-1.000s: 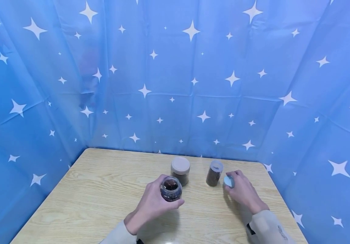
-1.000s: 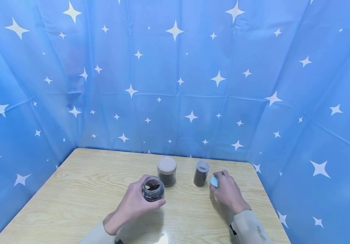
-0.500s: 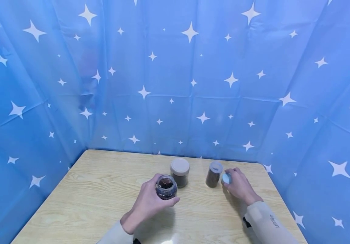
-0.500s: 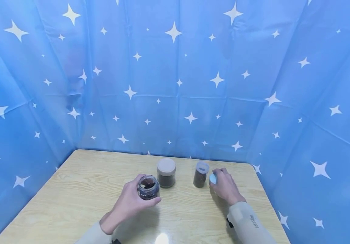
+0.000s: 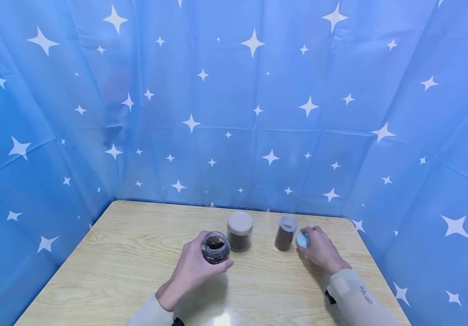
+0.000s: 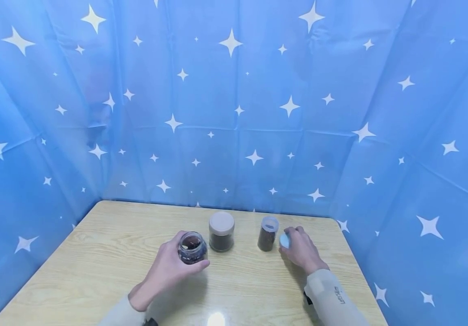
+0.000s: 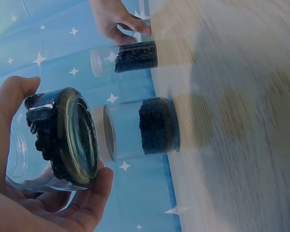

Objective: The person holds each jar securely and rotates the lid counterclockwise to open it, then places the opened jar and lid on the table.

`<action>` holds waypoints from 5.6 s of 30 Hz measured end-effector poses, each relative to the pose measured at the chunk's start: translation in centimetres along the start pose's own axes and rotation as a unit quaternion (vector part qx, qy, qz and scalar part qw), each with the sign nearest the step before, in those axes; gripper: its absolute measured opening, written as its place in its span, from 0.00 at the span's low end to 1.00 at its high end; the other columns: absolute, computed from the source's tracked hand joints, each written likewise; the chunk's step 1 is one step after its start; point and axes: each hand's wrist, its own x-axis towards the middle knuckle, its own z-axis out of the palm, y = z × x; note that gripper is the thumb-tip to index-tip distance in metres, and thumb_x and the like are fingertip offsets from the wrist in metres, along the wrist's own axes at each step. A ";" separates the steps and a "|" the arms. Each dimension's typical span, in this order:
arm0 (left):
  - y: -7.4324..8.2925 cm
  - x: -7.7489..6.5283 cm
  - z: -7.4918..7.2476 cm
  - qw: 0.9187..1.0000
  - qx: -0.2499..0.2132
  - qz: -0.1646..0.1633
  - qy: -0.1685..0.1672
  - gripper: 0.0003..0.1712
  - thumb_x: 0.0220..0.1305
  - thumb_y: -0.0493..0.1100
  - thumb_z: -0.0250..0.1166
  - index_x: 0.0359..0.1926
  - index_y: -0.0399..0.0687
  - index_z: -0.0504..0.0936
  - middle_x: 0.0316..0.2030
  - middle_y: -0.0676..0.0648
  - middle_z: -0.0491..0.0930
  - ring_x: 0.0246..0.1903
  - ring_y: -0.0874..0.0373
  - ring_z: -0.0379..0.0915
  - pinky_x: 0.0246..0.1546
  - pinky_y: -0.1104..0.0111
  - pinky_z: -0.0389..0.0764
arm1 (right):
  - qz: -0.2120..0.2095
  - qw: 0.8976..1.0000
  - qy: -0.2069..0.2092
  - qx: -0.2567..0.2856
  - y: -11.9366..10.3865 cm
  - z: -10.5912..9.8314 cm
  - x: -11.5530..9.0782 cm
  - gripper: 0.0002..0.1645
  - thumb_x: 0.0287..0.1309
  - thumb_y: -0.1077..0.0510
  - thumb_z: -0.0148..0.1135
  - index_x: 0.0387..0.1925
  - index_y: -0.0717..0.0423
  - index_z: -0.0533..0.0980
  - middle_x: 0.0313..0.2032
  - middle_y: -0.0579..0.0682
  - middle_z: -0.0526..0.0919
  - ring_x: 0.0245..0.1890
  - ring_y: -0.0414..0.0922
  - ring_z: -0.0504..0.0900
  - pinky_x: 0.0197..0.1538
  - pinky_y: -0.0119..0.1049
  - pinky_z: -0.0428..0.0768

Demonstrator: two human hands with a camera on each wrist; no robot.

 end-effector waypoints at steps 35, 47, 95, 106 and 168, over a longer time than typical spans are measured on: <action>-4.8 3.5 -1.5 0.997 0.039 -0.065 0.033 0.44 0.57 0.56 0.93 0.67 0.43 0.83 0.56 0.43 0.94 0.58 0.45 0.92 0.64 0.46 0.91 | -0.019 0.998 0.059 -0.003 -1.5 -1.6 -4.4 0.44 0.70 0.53 0.83 0.80 0.64 0.76 0.72 0.75 0.79 0.65 0.72 0.83 0.62 0.73 0.88; -6.6 4.6 -1.9 0.994 0.068 -0.084 0.029 0.46 0.58 0.55 0.92 0.69 0.40 0.81 0.58 0.39 0.92 0.60 0.41 0.90 0.65 0.43 0.89 | -0.051 0.994 0.096 0.007 -2.2 -2.3 -6.5 0.36 0.67 0.56 0.86 0.71 0.63 0.82 0.71 0.71 0.81 0.67 0.73 0.84 0.64 0.74 0.87; -8.8 7.0 -2.6 0.988 0.073 -0.136 0.007 0.70 0.59 0.51 0.93 0.90 0.35 0.60 0.79 0.24 0.76 0.79 0.24 0.74 0.81 0.32 0.75 | -0.209 0.964 0.166 -0.011 -6.0 -1.1 -8.6 0.32 0.62 0.59 0.89 0.66 0.56 0.87 0.65 0.60 0.87 0.64 0.59 0.89 0.62 0.64 0.92; -8.5 6.5 -2.7 0.992 0.066 -0.102 0.029 0.74 0.57 0.58 0.93 0.92 0.42 0.57 0.81 0.21 0.66 0.78 0.22 0.69 0.79 0.28 0.74 | -0.210 0.964 0.163 -0.014 -6.7 -1.2 -8.9 0.34 0.61 0.57 0.89 0.67 0.52 0.86 0.66 0.58 0.87 0.66 0.58 0.89 0.63 0.63 0.91; -1.8 6.5 3.9 0.999 0.012 -0.017 -0.047 0.62 0.64 0.51 0.90 0.89 0.39 0.65 0.81 0.30 0.73 0.79 0.32 0.75 0.78 0.37 0.81 | -0.246 0.955 0.161 0.025 -12.1 -0.3 -7.0 0.36 0.69 0.55 0.85 0.74 0.53 0.83 0.73 0.58 0.84 0.68 0.55 0.86 0.62 0.55 0.92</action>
